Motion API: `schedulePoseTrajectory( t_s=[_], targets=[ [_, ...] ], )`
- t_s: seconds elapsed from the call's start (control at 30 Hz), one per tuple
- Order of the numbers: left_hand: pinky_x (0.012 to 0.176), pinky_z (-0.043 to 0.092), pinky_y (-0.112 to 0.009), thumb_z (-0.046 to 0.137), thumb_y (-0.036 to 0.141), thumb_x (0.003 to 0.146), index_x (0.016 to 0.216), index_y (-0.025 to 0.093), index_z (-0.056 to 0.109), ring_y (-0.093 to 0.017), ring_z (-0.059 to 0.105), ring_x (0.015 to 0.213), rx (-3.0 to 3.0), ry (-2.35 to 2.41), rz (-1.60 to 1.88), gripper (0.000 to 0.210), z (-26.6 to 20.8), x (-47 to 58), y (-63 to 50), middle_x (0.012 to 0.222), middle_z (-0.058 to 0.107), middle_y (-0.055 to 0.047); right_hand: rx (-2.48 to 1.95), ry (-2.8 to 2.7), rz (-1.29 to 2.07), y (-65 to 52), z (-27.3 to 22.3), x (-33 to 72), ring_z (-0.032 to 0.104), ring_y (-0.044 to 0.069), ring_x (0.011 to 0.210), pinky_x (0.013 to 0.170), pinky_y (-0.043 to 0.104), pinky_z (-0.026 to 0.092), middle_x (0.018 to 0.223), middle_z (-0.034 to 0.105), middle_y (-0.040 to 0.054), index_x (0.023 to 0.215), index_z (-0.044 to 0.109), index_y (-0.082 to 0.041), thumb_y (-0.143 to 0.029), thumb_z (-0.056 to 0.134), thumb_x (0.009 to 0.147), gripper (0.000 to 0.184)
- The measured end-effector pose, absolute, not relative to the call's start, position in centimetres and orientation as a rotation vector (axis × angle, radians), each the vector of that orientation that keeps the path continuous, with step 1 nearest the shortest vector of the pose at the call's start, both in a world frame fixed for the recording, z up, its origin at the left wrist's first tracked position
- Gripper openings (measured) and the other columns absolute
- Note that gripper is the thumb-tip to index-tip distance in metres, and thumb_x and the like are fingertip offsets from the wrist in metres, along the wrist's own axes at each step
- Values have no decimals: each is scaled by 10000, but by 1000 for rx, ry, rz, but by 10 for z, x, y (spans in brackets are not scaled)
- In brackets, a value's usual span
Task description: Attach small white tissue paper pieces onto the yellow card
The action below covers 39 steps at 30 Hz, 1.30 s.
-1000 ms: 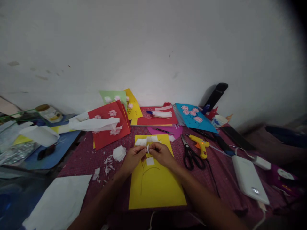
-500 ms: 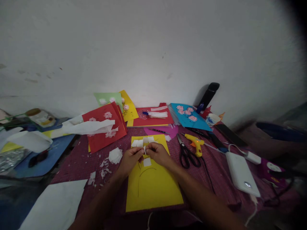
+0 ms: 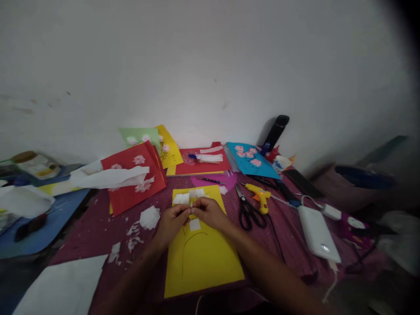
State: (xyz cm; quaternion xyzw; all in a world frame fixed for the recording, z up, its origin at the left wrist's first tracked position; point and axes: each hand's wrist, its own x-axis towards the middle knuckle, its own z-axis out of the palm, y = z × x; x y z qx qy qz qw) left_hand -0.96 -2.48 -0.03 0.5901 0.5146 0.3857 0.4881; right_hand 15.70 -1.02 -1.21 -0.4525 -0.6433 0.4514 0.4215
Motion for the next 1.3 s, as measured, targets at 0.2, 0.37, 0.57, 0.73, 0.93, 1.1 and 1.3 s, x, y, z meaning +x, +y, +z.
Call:
schedulePoseTrajectory(
  t_s=[0.2,0.37,0.57,0.73,0.93,1.1,1.3],
  targets=[
    [561,403,-218,631,387,762,868,172,692,-120,525,571,1450,1294,924,247,-3,-12,-22,609,608,9,-1137,-1689,1053,-8,-12,158,357,82,544,487,192,278,583,414,-51,648,535,-170,-229,544,779,144],
    [546,396,-208,613,369,770,802,153,687,-110,516,559,1402,1230,931,231,-2,-11,-24,610,608,2,-1150,-1668,1111,-9,-11,158,361,81,527,474,196,272,574,424,-50,661,539,-165,-229,533,786,141],
    [537,397,-208,600,331,785,874,128,680,-98,506,538,1347,1107,959,235,-5,-12,-23,611,600,1,-1118,-1656,1215,-9,-8,160,404,83,520,481,195,304,580,465,-46,672,526,-168,-244,519,810,157],
    [534,399,-205,609,299,780,856,129,677,-91,507,532,1354,1099,957,198,-2,-14,-24,615,599,5,-1049,-1594,1342,-10,-3,160,433,82,493,473,196,334,581,497,-42,700,546,-165,-294,539,824,179],
    [534,405,-202,609,302,781,854,138,674,-89,517,531,1344,1132,968,190,-2,-14,-25,618,603,9,-1053,-1598,1373,-9,0,162,433,77,457,462,196,322,531,486,-44,679,572,-156,-303,537,838,220],
    [530,409,-200,601,297,790,846,137,673,-86,516,533,1354,1090,968,184,-7,-15,-23,642,615,4,-1075,-1599,1377,-10,1,163,446,82,460,466,200,330,527,502,-40,692,593,-154,-311,534,843,225],
    [530,408,-202,625,323,779,856,134,677,-86,509,536,1355,1086,965,210,-11,-17,-22,658,613,0,-1094,-1604,1349,-10,1,163,444,80,466,467,196,331,531,508,-38,682,597,-155,-319,553,833,228]
  ],
)
